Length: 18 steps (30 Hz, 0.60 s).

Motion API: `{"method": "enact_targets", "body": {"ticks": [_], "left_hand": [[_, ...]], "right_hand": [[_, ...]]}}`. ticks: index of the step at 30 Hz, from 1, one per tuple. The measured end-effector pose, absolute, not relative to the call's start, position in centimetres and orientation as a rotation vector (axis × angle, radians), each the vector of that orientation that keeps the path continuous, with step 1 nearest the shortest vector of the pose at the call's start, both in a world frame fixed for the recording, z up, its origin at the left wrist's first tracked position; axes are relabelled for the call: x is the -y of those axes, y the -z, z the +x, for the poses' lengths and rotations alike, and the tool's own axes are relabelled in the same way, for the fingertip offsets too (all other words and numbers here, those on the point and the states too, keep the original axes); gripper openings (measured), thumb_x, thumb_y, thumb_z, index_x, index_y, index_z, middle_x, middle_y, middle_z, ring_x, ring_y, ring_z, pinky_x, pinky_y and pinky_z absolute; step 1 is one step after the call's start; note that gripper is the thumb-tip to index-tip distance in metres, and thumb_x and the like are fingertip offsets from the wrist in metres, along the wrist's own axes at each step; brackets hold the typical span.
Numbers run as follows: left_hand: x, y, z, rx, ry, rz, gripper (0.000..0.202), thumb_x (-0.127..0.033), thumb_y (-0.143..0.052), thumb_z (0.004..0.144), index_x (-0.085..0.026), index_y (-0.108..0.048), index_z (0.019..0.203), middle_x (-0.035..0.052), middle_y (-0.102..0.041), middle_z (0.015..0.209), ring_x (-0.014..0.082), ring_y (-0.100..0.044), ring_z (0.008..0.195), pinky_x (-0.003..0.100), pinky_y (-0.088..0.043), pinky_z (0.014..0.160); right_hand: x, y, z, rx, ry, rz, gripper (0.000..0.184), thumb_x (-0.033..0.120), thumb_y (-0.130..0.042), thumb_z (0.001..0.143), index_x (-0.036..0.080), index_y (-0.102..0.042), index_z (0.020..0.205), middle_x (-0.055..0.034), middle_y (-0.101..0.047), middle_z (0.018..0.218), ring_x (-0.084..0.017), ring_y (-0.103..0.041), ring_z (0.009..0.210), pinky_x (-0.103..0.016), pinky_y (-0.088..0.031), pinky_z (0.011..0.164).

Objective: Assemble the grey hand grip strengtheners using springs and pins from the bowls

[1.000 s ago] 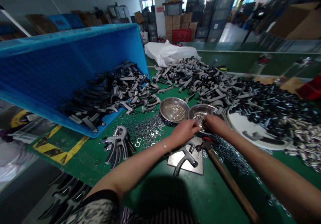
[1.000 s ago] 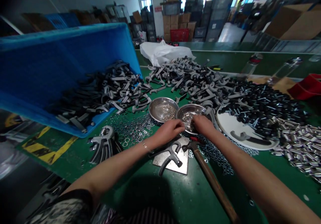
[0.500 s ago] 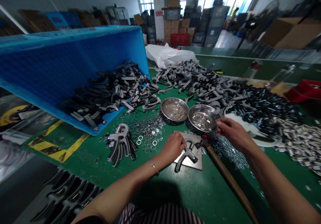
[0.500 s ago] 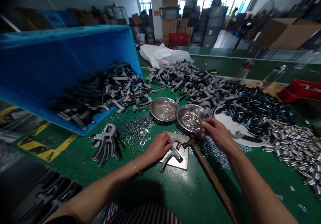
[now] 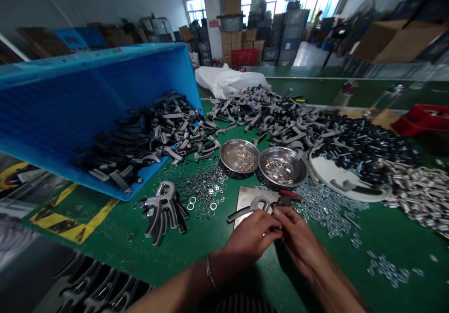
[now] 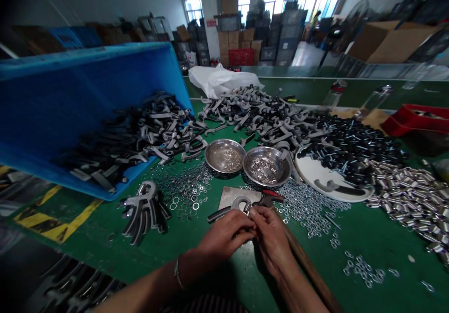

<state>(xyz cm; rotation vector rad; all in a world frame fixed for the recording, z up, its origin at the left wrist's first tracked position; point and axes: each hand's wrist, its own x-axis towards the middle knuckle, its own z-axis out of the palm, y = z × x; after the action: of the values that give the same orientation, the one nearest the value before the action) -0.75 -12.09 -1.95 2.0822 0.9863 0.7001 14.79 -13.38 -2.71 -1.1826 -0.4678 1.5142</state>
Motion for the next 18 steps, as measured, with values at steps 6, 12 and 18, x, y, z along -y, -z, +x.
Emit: {"method": "enact_targets", "body": {"ticks": [6, 12, 18], "left_hand": [[12.9, 3.2, 0.1, -1.051, -0.873, 1.848, 0.012, -0.024, -0.064, 0.092, -0.022, -0.069, 0.102, 0.0025, -0.071, 0.095, 0.0171, -0.064, 0.091, 0.028, -0.049, 0.086], [9.1, 2.5, 0.3, -1.164, -0.787, 1.917, 0.014, -0.030, -0.060, 0.094, -0.019, -0.067, 0.089, 0.0032, -0.069, 0.091, 0.0178, -0.062, 0.089, 0.029, -0.047, 0.083], [4.6, 4.1, 1.5, -1.365, -0.699, 2.200, 0.019, -0.032, -0.066, 0.091, -0.016, -0.062, 0.081, 0.0040, -0.064, 0.091, 0.0203, -0.057, 0.094, 0.035, -0.039, 0.088]], "right_hand": [[14.4, 2.8, 14.0, 0.527, -1.509, -1.160, 0.036, 0.046, -0.083, 0.072, 0.020, -0.063, 0.087, 0.0010, -0.065, 0.072, -0.014, -0.059, 0.060, -0.026, -0.047, 0.056], [14.6, 3.5, 18.7, 1.274, -1.029, -1.537, 0.031, 0.050, -0.063, 0.087, 0.022, -0.062, 0.101, -0.0058, -0.066, 0.090, -0.023, -0.062, 0.081, -0.039, -0.050, 0.077], [15.9, 5.8, 24.7, 2.024, -0.340, -1.906, 0.027, 0.043, -0.052, 0.090, 0.020, -0.061, 0.100, -0.0159, -0.064, 0.095, -0.034, -0.060, 0.088, -0.048, -0.048, 0.079]]}}
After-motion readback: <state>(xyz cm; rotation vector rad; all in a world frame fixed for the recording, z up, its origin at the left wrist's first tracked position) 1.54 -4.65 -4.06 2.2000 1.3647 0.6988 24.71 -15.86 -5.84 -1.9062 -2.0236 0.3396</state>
